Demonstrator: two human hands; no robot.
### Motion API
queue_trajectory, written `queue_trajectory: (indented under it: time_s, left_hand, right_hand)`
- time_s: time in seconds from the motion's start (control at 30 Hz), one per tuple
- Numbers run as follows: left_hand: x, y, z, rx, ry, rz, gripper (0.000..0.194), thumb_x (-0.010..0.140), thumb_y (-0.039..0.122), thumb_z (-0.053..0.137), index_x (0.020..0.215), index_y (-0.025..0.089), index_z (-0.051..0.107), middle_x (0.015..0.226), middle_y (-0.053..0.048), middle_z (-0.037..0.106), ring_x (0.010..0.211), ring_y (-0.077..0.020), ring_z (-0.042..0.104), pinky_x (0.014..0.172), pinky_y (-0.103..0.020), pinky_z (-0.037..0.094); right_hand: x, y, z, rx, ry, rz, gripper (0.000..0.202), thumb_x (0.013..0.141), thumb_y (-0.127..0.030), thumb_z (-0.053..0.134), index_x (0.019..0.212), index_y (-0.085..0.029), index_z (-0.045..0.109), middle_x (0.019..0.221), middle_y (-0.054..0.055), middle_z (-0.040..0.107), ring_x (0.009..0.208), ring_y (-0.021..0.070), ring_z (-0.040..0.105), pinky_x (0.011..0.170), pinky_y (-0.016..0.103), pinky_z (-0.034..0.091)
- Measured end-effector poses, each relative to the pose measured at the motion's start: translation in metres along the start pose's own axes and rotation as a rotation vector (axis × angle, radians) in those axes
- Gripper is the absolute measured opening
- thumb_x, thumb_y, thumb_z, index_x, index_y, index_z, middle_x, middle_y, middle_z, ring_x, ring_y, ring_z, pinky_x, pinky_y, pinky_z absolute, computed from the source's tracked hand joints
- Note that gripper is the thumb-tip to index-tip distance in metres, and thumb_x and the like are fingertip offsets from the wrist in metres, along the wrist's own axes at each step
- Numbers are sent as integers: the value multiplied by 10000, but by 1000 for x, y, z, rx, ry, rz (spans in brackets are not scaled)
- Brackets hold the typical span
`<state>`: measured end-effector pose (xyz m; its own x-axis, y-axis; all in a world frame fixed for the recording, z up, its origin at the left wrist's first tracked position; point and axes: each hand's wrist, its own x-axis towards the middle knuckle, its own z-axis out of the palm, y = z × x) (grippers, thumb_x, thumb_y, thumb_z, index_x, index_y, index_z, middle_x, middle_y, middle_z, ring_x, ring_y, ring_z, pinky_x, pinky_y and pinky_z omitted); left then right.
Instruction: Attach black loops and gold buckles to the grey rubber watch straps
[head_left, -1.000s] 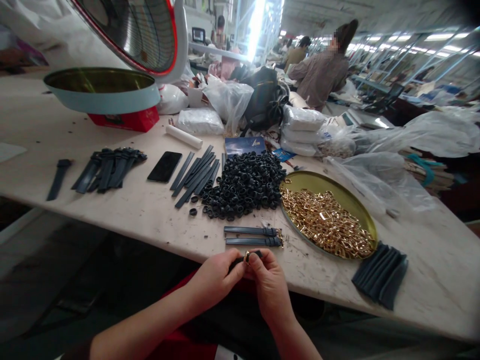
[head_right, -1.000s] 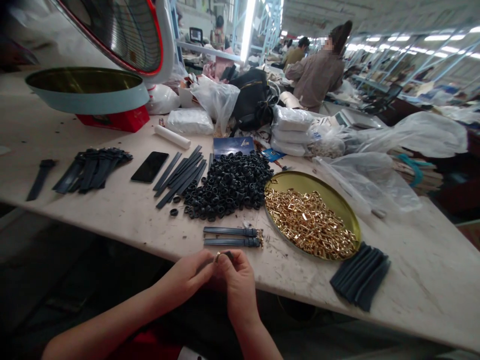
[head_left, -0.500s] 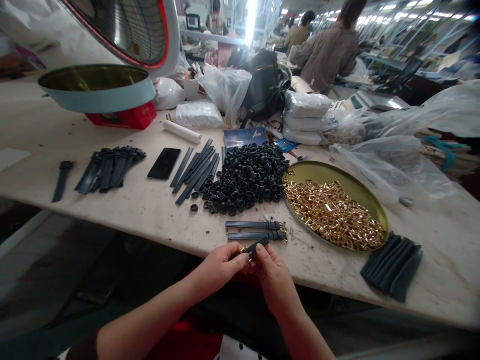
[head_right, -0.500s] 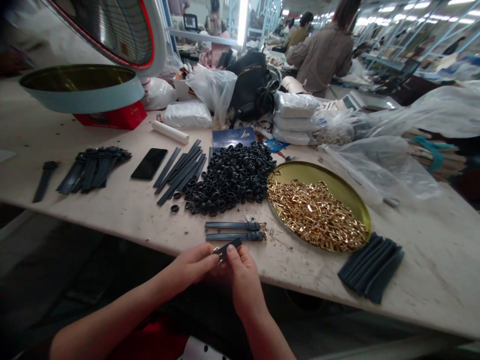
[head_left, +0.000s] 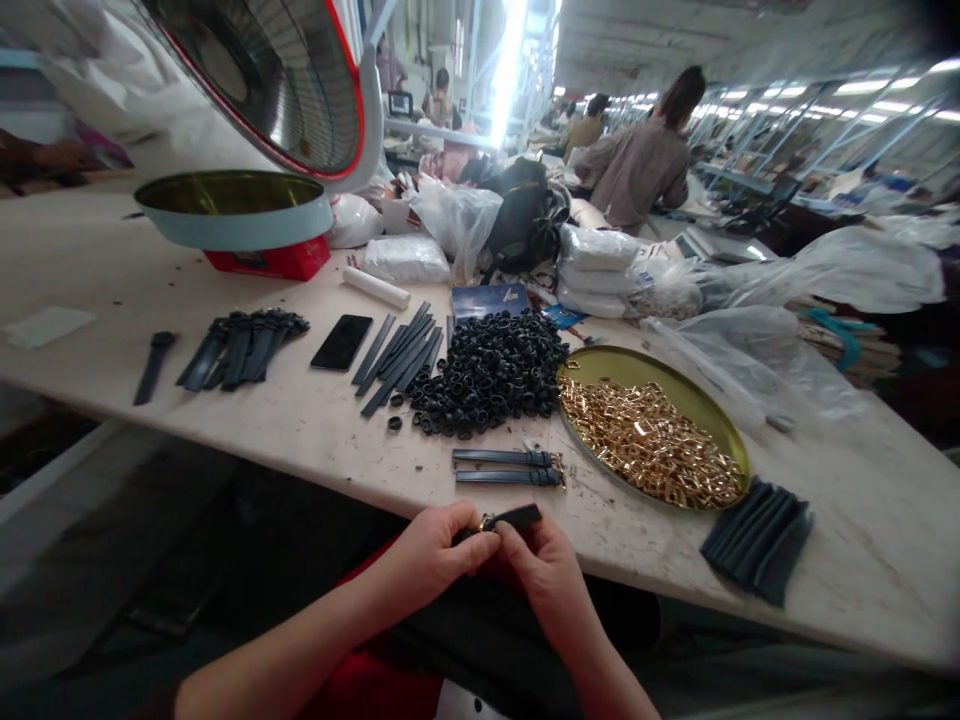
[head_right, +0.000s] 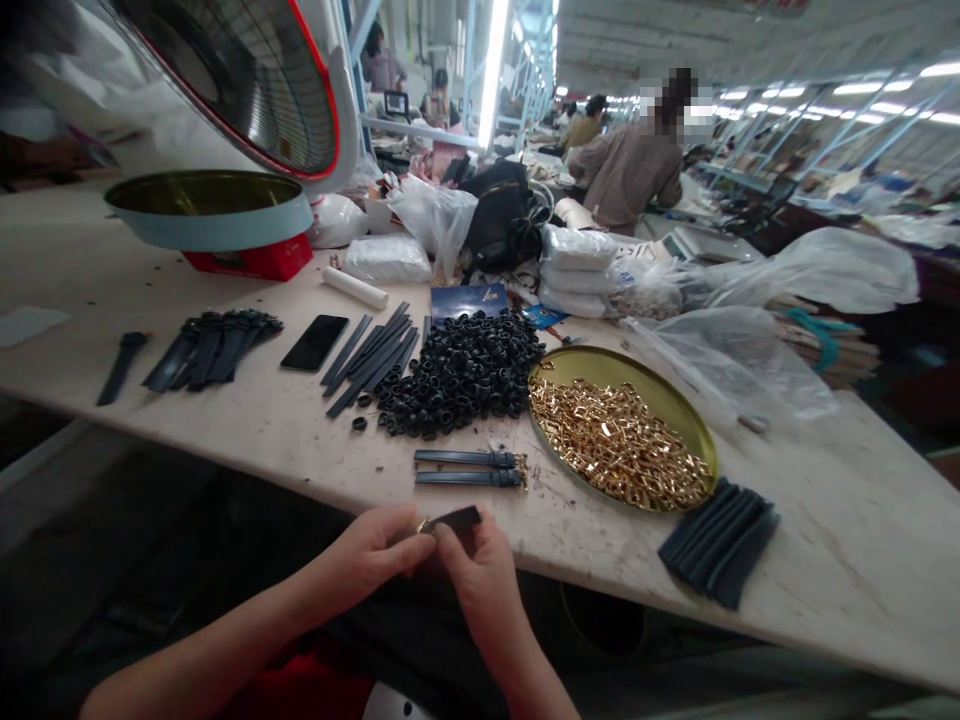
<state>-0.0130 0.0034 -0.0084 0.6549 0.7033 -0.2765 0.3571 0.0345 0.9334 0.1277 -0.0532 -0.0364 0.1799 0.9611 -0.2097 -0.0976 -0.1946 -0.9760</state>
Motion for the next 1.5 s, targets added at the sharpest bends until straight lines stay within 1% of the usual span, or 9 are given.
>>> queue_trajectory:
  time_s: [0.27,0.43,0.53,0.63,0.87,1.0,1.2,1.33,1.5]
  left_hand:
    - [11,-14,-4,-55,48,-97,340,695,457,564,602,159,430,505,57,429,493,-82,382,445,-183,264]
    - [19,-11,-11,30,53,-14,331,754,335,510,1039,169,494,634,39,559,516,-107,487,508,-202,360]
    - [27,-5,-17,124,34,38,240,807,331,433,935,177,565,617,32,544,553,-111,488,546,-201,360]
    - [41,-4,-21,87,93,4,250,827,360,400,812,161,549,528,47,475,509,-101,445,509,-194,333]
    - [67,-8,-25,-133,46,-109,268,826,407,400,809,156,492,494,71,424,415,-71,349,410,-174,282]
    - [74,-7,-29,-136,131,-113,305,827,442,399,802,156,500,502,63,432,424,-75,369,411,-177,297]
    - [74,-1,-25,-74,280,3,300,835,430,409,778,158,524,533,56,437,479,-78,401,469,-181,311]
    - [61,4,-21,63,166,-25,292,838,375,381,720,153,530,503,56,413,465,-83,384,467,-193,288]
    - [40,14,-21,227,77,67,245,804,315,411,732,149,575,663,14,540,624,-116,471,575,-206,333]
  right_hand:
    - [-3,5,9,-185,31,-203,195,794,-374,535,793,-180,519,689,-7,555,637,131,511,587,238,413]
    - [9,-4,-4,-327,-106,-239,326,889,-387,345,750,-176,551,661,5,550,621,129,512,574,231,411]
    - [47,-16,-26,-444,-39,-286,364,901,-387,293,836,-168,576,645,11,548,612,139,525,571,241,425]
    - [107,-26,-50,-831,251,-474,234,856,-311,403,932,-158,561,767,49,566,649,157,532,608,272,443]
    - [187,-24,-66,-991,184,-552,141,741,-184,510,849,-163,598,856,101,569,796,234,524,769,378,411]
    - [168,-29,-64,-873,236,-493,200,805,-325,478,881,-163,567,816,86,575,757,214,526,726,364,426]
    - [108,-28,-26,-80,-54,-34,356,783,-515,490,835,-167,543,628,-10,532,525,108,476,522,237,407]
    - [81,-15,-14,-105,45,-89,340,768,-505,523,815,-170,553,576,-32,490,513,100,436,499,219,366]
    - [61,-8,-17,-204,-72,-182,325,781,-476,513,778,-158,580,562,-25,490,508,101,436,486,221,352]
